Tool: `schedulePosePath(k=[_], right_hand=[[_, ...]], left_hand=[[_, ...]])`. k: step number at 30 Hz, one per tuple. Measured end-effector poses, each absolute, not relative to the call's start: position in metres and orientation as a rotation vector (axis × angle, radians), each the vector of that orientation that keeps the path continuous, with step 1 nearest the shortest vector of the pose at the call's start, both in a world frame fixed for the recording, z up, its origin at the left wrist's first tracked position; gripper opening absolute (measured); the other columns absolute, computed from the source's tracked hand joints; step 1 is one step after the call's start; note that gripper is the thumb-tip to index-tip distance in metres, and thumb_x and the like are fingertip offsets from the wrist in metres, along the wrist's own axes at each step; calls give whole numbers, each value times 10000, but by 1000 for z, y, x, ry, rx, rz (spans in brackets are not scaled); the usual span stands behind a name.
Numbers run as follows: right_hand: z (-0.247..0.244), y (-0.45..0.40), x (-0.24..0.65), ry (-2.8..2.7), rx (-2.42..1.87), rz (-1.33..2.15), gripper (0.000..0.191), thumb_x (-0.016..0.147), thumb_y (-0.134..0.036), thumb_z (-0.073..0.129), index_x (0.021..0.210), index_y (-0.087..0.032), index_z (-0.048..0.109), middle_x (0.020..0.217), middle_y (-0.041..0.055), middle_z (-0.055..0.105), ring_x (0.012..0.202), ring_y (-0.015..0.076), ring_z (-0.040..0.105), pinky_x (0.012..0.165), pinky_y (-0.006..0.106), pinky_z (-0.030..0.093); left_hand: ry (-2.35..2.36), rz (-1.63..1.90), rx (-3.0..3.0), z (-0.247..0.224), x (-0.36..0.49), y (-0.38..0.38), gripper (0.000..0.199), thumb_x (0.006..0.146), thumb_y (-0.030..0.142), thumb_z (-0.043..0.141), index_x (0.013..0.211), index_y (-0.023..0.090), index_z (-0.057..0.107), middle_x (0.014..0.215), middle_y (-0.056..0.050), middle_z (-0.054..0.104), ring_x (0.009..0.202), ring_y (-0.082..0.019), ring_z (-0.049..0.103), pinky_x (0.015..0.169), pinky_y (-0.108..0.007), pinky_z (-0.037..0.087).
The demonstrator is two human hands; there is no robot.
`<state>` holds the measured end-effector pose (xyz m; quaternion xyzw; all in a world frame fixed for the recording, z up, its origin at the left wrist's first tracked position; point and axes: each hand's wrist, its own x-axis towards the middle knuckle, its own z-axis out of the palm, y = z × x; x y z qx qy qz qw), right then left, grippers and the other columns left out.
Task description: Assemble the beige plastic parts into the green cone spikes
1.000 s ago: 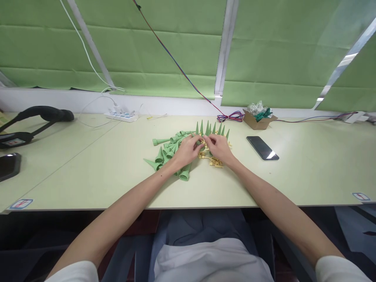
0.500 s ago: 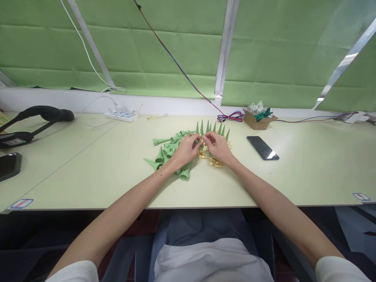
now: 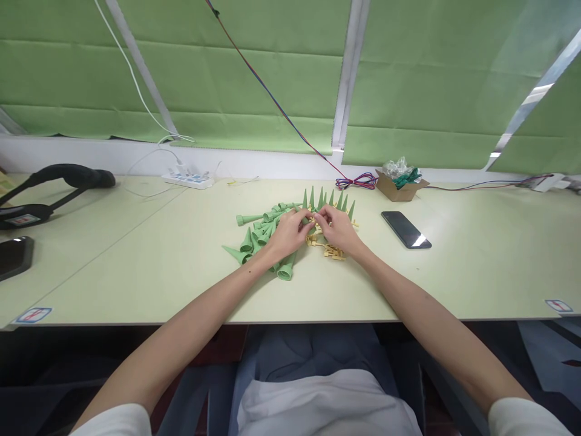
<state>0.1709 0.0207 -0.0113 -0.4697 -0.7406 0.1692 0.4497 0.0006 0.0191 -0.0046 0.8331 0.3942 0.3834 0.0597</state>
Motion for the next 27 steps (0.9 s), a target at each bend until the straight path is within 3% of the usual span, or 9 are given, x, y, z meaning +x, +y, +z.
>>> schedulePosePath(k=[12,20,27], right_hand=[[-10,20,169,-1822,-1204,377,350,949,-385,504,655,-214,421,567,-33,425,561,130,387,581,276,298],[-10,18,169,-1845,-1080,409,227,962,-351,460,839,-198,576,756,17,619,674,149,517,631,267,363],[-11,21,169,-1838,-1102,393,212,927,-322,492,792,-189,587,715,20,614,651,147,517,634,270,375]], left_hand=[[1188,1138,2535,-6,1,20,107,921,218,585,960,181,678,714,-20,654,738,-197,573,733,-320,455],[1235,1164,2511,-5,1,20,106,919,222,580,952,182,673,765,-27,675,734,-190,576,752,-327,461],[1219,1138,2536,-7,0,20,123,934,220,574,992,179,674,726,-27,634,760,-199,577,730,-316,451]])
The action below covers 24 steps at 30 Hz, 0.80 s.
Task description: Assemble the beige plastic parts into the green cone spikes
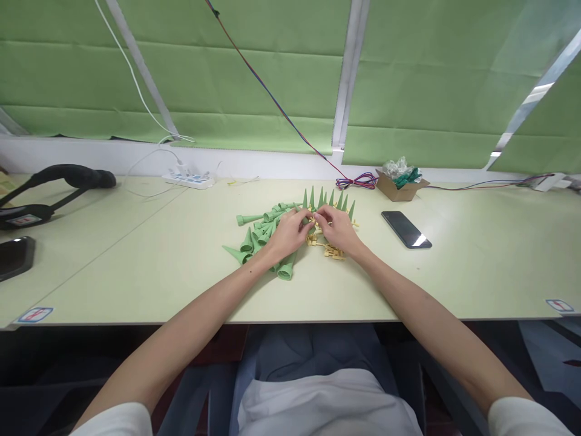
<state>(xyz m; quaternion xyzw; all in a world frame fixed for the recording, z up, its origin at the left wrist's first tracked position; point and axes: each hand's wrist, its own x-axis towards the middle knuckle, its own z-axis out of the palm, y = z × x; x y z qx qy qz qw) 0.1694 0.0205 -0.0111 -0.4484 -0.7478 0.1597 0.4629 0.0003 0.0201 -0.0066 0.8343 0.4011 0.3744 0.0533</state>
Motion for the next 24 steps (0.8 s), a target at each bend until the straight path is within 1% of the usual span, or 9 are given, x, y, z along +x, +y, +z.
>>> schedulePosePath(k=[5,14,18,21,24], right_hand=[[-12,23,170,-1814,-1128,415,235,900,-323,519,720,-185,580,622,4,568,582,134,475,602,272,366],[-12,24,171,-1809,-1104,476,296,877,-326,524,616,-187,538,542,-11,484,541,121,407,553,272,317],[-11,23,171,-1805,-1113,475,327,871,-323,526,574,-188,512,522,-12,462,529,116,389,545,273,304],[-10,23,170,-1780,-1141,468,326,859,-316,538,560,-187,515,510,-14,450,519,116,388,536,275,299],[-10,22,170,-1742,-1185,500,328,856,-321,542,557,-186,533,497,-9,472,510,120,405,530,275,306]], left_hand=[[1226,1099,2561,-8,-1,20,143,948,225,562,1016,165,673,747,-39,605,757,-198,567,724,-315,451],[1236,1036,2604,-9,-1,19,179,955,227,558,1073,155,672,824,-62,602,795,-206,580,735,-325,476],[1246,1022,2624,-9,-1,18,187,959,235,554,1082,162,674,861,-72,606,793,-204,591,717,-322,483],[1219,1033,2654,-9,0,17,171,952,204,557,1072,166,672,897,-77,621,814,-202,608,730,-321,491],[1175,1048,2678,-8,1,17,174,944,163,553,1074,165,669,930,-81,631,843,-198,624,746,-312,498]])
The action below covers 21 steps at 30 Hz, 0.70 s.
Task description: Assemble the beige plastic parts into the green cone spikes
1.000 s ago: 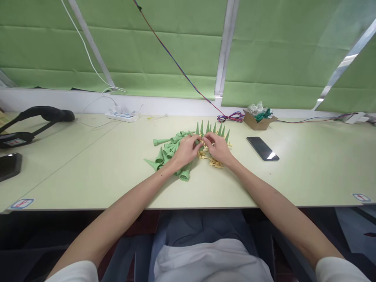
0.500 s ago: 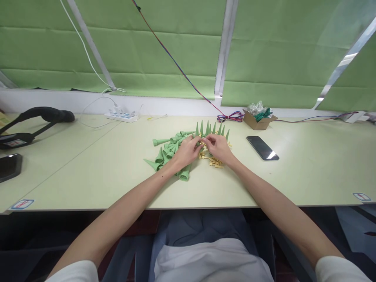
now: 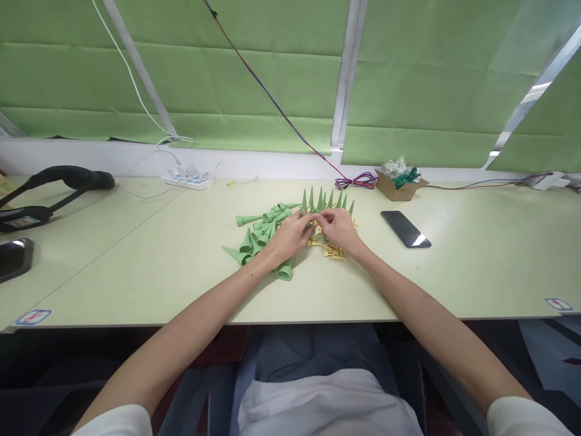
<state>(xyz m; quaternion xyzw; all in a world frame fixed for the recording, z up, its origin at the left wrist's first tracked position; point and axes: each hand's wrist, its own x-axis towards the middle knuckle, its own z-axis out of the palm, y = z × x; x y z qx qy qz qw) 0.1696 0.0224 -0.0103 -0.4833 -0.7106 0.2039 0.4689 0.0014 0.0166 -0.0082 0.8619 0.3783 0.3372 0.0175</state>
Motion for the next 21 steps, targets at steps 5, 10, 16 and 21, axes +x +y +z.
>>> schedulePosePath(k=[5,10,16,21], right_hand=[[-10,21,170,-1732,-1210,554,327,858,-343,554,571,-186,548,478,-7,502,500,125,435,531,271,328],[-11,22,170,-1729,-1211,604,316,858,-328,548,574,-191,538,479,-6,514,492,128,457,534,274,349],[-13,25,170,-1760,-1178,511,305,900,-379,533,669,-185,578,599,6,586,572,134,489,578,275,366],[-11,23,170,-1796,-1134,503,248,905,-359,532,756,-178,612,661,8,608,613,133,507,616,270,386]], left_hand=[[1169,1045,2693,-9,1,17,161,939,159,557,1055,159,669,926,-83,631,823,-194,625,736,-309,502],[1156,1042,2689,-9,1,16,164,947,177,544,1044,156,674,927,-87,626,794,-191,611,727,-316,498],[1217,1074,2586,-6,1,16,159,939,221,569,1028,173,692,801,-53,627,764,-196,588,736,-326,480],[1237,1117,2542,-5,1,17,169,934,227,575,1029,165,700,778,-50,635,746,-194,583,736,-328,469]])
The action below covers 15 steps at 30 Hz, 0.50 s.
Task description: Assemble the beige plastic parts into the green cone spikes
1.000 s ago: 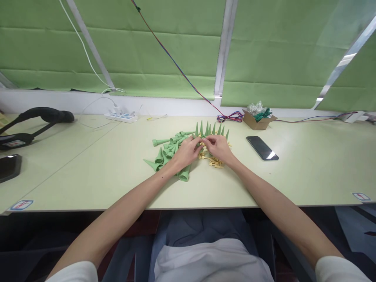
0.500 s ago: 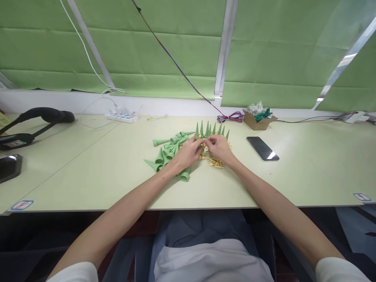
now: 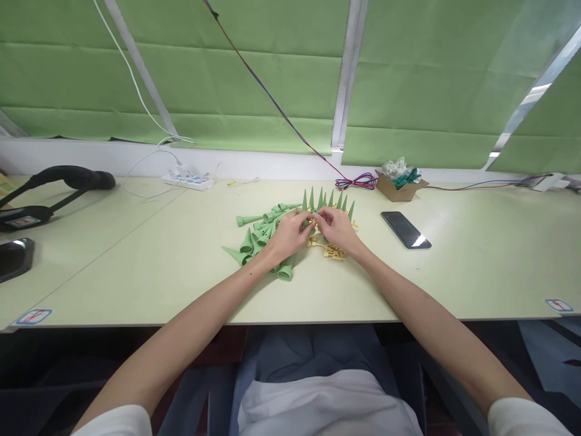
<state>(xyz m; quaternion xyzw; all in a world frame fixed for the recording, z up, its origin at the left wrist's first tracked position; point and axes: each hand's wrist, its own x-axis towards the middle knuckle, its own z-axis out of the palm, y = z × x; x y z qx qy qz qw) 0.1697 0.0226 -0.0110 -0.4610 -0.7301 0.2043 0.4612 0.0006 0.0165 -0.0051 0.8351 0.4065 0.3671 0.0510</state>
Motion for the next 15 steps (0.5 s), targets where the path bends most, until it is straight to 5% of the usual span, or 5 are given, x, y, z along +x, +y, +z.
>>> schedulePosePath(k=[15], right_hand=[[-9,25,169,-1778,-1206,531,263,848,-309,560,635,-170,627,554,8,587,564,133,498,578,268,364]], left_hand=[[1244,1013,2608,-9,0,17,208,953,217,554,1102,165,689,921,-84,623,780,-190,599,729,-320,495]])
